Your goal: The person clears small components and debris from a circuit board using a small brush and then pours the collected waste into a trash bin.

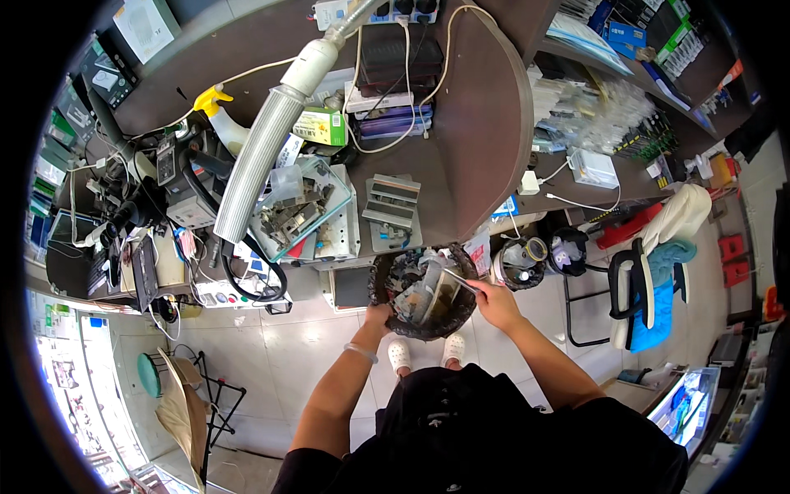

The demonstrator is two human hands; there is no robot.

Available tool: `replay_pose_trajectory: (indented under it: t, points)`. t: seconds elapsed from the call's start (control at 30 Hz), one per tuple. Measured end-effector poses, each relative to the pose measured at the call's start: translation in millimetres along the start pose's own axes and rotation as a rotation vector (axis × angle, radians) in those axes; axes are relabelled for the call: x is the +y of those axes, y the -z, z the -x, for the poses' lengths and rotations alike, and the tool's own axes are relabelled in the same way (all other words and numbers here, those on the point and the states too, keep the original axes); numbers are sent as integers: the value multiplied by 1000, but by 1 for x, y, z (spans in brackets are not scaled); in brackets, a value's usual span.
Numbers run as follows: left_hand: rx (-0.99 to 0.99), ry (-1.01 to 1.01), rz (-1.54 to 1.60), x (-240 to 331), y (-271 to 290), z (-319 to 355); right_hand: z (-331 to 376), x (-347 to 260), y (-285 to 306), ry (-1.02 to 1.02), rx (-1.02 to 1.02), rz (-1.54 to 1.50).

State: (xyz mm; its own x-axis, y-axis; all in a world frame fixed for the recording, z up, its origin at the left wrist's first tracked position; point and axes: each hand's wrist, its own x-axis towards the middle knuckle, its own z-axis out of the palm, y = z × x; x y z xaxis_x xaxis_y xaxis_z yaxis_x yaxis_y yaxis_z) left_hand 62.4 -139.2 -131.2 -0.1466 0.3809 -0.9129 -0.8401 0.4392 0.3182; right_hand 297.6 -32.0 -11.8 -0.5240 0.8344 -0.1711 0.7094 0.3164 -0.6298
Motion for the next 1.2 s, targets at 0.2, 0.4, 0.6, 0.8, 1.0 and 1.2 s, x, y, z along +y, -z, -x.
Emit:
replay_pose_trajectory:
  t: [0.2,0.4,0.6,0.8,1.0,1.2]
  points:
    - [-9,-56,-69,2,-10,18,-37,2,-21,124,337,69]
    - [-13,3,-9,-10,9,-18,2,26,-36,15,101,28]
    - [-44,-19,5,-11,-1,-6,-6,5,-23,219,370,-162]
    - [-51,-55,21,-20,6,-10,-2,22,-37,33,18,-165]
    - [-18,-27,-13,-24,12,-24,-31,12,-37,151,293,-146]
    - [-35,3,37,-22,4,-11,-36,23,-52,197,187,-173]
